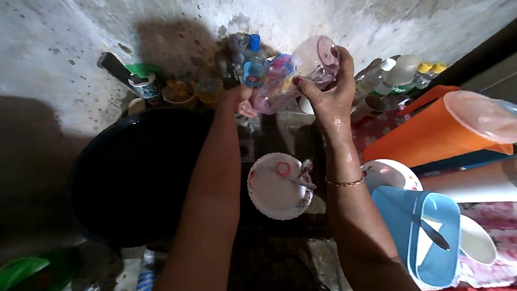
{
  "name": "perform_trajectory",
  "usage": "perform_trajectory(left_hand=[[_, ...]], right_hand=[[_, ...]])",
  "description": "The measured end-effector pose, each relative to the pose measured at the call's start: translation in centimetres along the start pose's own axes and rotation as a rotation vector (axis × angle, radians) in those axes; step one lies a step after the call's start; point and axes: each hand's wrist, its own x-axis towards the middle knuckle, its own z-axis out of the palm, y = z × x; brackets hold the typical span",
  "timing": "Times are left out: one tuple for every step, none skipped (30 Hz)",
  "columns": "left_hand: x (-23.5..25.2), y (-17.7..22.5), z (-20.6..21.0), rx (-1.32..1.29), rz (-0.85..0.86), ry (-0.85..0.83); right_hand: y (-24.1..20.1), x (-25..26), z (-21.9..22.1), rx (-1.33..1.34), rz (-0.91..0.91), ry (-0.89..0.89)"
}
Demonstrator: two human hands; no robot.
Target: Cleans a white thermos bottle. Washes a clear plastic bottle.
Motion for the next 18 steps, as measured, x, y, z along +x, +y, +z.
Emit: perform_trajectory(left_hand=[[0.1,-0.1,-0.1,0.020,0.007,0.002],[0.3,-0.1,-0.2,0.020,0.008,0.001],[0.3,-0.2,-0.2,0.013,0.000,0.001],[0.1,-0.1,-0.1,0.007,-0.012,0.003],[-0.1,-0.1,-0.1,0.000,-0.017,0.006],[-0.1,0.0,-0.1,-0.010,-0.014,0.007],[0.0,-0.1,-0.1,-0.025,-0.007,0.005],[0.3,-0.2,-0.1,-0.050,0.001,-0.006],[0.6,-0.3,-0.2,-0.083,0.002,-0.022],[1.0,-0.3,-0.3,-0.116,0.000,-0.041],[1.3,-0.4,-0.4,-0.126,0.007,-0.048],[1.3,-0.4,-0.4,-0.111,0.025,-0.030],[1.0,-0.4,-0.4,-0.083,0.049,0.005],[0.9,-0.4,-0.5,-0.039,0.061,0.054],[0.8,-0.3,-0.5,-0.014,0.061,0.102],[0.9,-0.2,-0.6,-0.003,0.050,0.132],[1.1,-0.1,-0.9,-0.017,0.038,0.140],[1.4,0.0,-1.1,-0.023,0.032,0.137]], right_hand=[[-0.2,0.4,0.1,0.000,-0.033,0.004],[-0.4,0.7,0.2,0.002,-0.067,0.011],[-0.6,0.7,0.2,-0.003,-0.085,0.009],[-1.1,0.5,0.1,-0.019,-0.080,-0.001],[-1.7,0.0,-0.2,-0.028,-0.058,-0.023],[-1.6,-0.1,-0.2,-0.034,-0.075,-0.022],[-0.9,0.0,0.0,-0.036,-0.127,0.002],[-0.3,-0.3,0.0,-0.043,-0.150,0.005],[0.0,-1.2,-0.1,-0.057,-0.148,-0.022],[0.1,-2.4,-0.2,-0.076,-0.137,-0.082],[0.7,-3.8,0.0,-0.096,-0.155,-0.127],[1.6,-5.1,0.4,-0.116,-0.179,-0.164],[2.6,-6.5,0.8,-0.118,-0.183,-0.190],[3.5,-7.9,1.3,-0.088,-0.124,-0.218],[4.1,-9.2,1.6,-0.035,-0.002,-0.252],[4.6,-10.2,1.8,0.031,0.167,-0.295],[5.0,-10.6,2.0,0.091,0.336,-0.346],[5.6,-10.7,2.3,0.138,0.474,-0.405]])
